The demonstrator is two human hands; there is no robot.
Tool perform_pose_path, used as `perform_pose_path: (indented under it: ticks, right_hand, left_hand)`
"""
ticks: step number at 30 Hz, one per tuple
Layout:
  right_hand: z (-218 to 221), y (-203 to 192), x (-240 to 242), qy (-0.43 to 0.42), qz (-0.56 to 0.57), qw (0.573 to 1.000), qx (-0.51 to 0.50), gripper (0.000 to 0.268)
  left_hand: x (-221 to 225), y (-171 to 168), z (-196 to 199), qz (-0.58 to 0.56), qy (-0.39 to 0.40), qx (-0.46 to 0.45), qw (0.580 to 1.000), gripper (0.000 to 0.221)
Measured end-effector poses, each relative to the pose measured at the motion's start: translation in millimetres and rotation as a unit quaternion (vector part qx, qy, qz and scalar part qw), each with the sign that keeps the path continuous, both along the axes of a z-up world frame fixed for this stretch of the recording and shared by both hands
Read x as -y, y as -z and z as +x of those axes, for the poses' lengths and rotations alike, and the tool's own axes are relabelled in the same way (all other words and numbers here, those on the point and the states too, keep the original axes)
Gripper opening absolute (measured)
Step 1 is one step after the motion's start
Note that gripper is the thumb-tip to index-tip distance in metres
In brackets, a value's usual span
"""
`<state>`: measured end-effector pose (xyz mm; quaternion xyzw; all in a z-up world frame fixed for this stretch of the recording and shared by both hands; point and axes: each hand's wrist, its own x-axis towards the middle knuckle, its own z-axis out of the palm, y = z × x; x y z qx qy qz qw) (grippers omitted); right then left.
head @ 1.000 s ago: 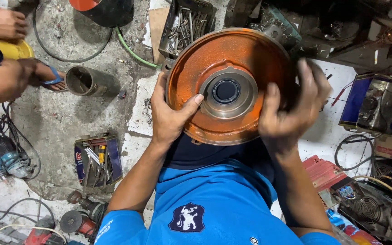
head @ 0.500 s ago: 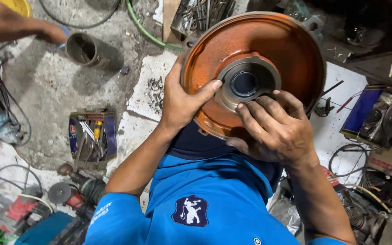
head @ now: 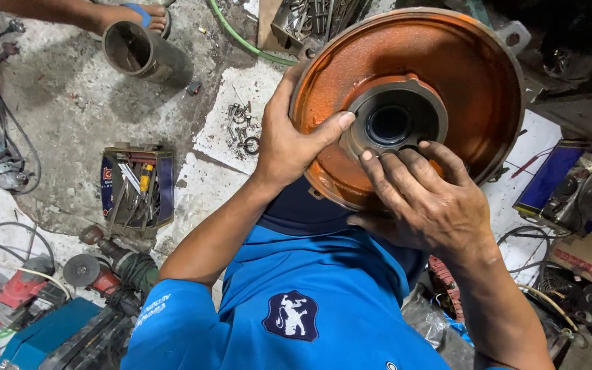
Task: The person is inspecting a bearing housing assembly, rotating it to check the internal components, and then searching through a box of miscellaneous metal parts and tools.
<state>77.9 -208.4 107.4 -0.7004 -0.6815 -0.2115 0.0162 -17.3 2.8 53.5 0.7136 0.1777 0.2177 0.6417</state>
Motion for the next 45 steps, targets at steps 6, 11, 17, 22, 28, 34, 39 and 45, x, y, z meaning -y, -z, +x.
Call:
perform_pose_path:
  ticks: [6,11,17,22,28,34,39,45]
  right_hand:
    - [-5,-2,-2,0.014,-0.008,1.000,0.007,0.081]
    - [-7,-1,-6,-0.011,0.004,1.000,-0.006,0.073]
    - [-15,-1,-9,0.007,0.002,1.000,0.028,0.084]
    - [-20,-2,-14,-0.016,0.006,0.999,0.040,0.083]
    - [-24,-4,-17,-0.044,0.025,0.999,0.012,0.079]
    - [-31,-6,-19,-0.026,0.019,0.999,-0.010,0.076]
    - [-31,3,-22,-0.051,0.020,0.998,0.016,0.081]
    - [-32,13,-37,-0.124,0.035,0.991,0.023,0.084]
  left_hand:
    - [2,3,-2,-0.003,-0.017,0.040,0.999,0.065]
    - [3,6,-9,0.014,-0.050,0.039,0.998,0.066]
    - [2,2,-23,0.015,-0.063,0.081,0.995,0.053]
    - [4,15,-32,-0.025,-0.102,0.095,0.990,0.061]
    - [7,37,-39,-0.165,-0.110,0.184,0.963,0.061]
    - [8,40,-41,-0.230,-0.084,0.237,0.940,0.058]
    - [11,42,-59,-0.207,-0.101,0.261,0.938,0.048]
    - [16,24,-100,-0.184,-0.137,0.197,0.953,0.051]
